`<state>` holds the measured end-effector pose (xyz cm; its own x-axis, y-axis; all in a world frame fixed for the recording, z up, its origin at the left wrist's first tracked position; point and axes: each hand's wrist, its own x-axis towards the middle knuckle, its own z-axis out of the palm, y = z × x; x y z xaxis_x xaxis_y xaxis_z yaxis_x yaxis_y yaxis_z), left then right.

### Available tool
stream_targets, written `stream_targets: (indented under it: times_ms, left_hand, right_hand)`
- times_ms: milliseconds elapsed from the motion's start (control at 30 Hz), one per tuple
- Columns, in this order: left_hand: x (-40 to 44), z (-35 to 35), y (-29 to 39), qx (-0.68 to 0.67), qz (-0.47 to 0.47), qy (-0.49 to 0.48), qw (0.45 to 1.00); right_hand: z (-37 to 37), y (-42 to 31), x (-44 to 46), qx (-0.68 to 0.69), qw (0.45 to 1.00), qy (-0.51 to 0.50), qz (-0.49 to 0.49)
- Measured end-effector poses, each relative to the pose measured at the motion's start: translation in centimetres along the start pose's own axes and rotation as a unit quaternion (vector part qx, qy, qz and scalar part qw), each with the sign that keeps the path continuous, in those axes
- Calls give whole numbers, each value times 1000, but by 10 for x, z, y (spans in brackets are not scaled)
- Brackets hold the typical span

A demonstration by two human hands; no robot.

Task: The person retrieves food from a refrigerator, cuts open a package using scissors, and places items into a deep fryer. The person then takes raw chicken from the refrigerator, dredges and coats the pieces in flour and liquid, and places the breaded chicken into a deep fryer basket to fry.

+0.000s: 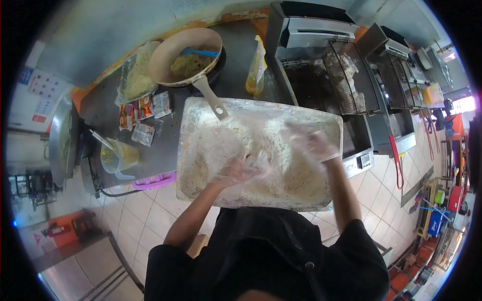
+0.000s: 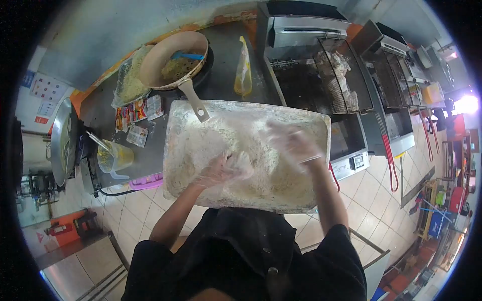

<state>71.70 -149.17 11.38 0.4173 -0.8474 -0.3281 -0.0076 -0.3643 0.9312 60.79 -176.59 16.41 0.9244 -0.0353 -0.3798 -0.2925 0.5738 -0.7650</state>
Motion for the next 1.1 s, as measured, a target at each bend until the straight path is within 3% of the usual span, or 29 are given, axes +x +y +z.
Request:
stream_targets:
  times_ms: [33,100,167,200,267,333,400,433,467,500,533,600,667,700,767,800,867,900,933,1000,1067,1100]
  left_hand:
    - [8,1,3,-76,21,-14,997]
    - [22,2,7,-28,28,15,999]
    - [41,1,12,216,12,102,971]
    - [49,-1,13,333,7,149,931]
    - [63,-8,4,542,-6,243,804]
    - [112,-7,-125,629,75,354,688]
    - [128,0,-189,495,98,256,825]
    - [128,-1,-199,422,106,200,878]
    - [120,-4,-181,432,73,165,884]
    - [104,-8,-139,441,39,129,887]
    - [92,-10,-106,444,6,92,891]
    - [72,-17,-43,442,-61,18,895]
    - [58,-19,-13,424,-77,58,900]
    - [47,-16,-9,409,-58,133,901]
    - [35,0,-24,409,-7,213,887]
    - [36,12,-45,428,27,220,876]
    - [48,40,-94,465,96,236,848]
    - [54,51,-110,484,131,244,830]
    - [57,58,-117,503,164,252,810]
    - [42,65,-95,320,98,270,903]
    - [19,76,-43,120,38,269,955]
    - [9,81,-16,17,11,260,965]
  right_hand:
    - [23,28,-3,-285,958,33,-23]
    - [16,63,4,-272,959,38,66]
    - [12,80,-1,-142,979,107,104]
    - [11,79,-5,-45,982,151,108]
    - [6,67,-18,-79,972,217,45]
    - [40,12,-41,21,951,308,-6]
    - [23,-25,-50,21,916,386,-107]
    - [-14,-39,-47,36,913,359,-192]
    - [-53,-57,-40,51,902,329,-275]
    - [-66,-85,-37,-64,828,446,-333]
    - [-29,-122,-48,-147,779,529,-302]
    - [-149,-147,-26,-402,667,571,-260]
    - [-121,-162,-36,-544,561,586,-213]
    - [-105,-161,-37,-612,501,583,-186]
    - [-79,-131,-33,-512,688,508,-85]
    - [-72,-101,-27,-452,767,446,-93]
    - [-53,-6,4,-208,930,219,-208]
    - [-37,47,17,-98,963,120,-222]
    - [-16,98,25,-76,970,78,-218]
    - [44,150,20,-283,923,146,-218]
    - [75,148,14,-170,953,178,-176]
    - [78,138,25,26,974,193,-115]
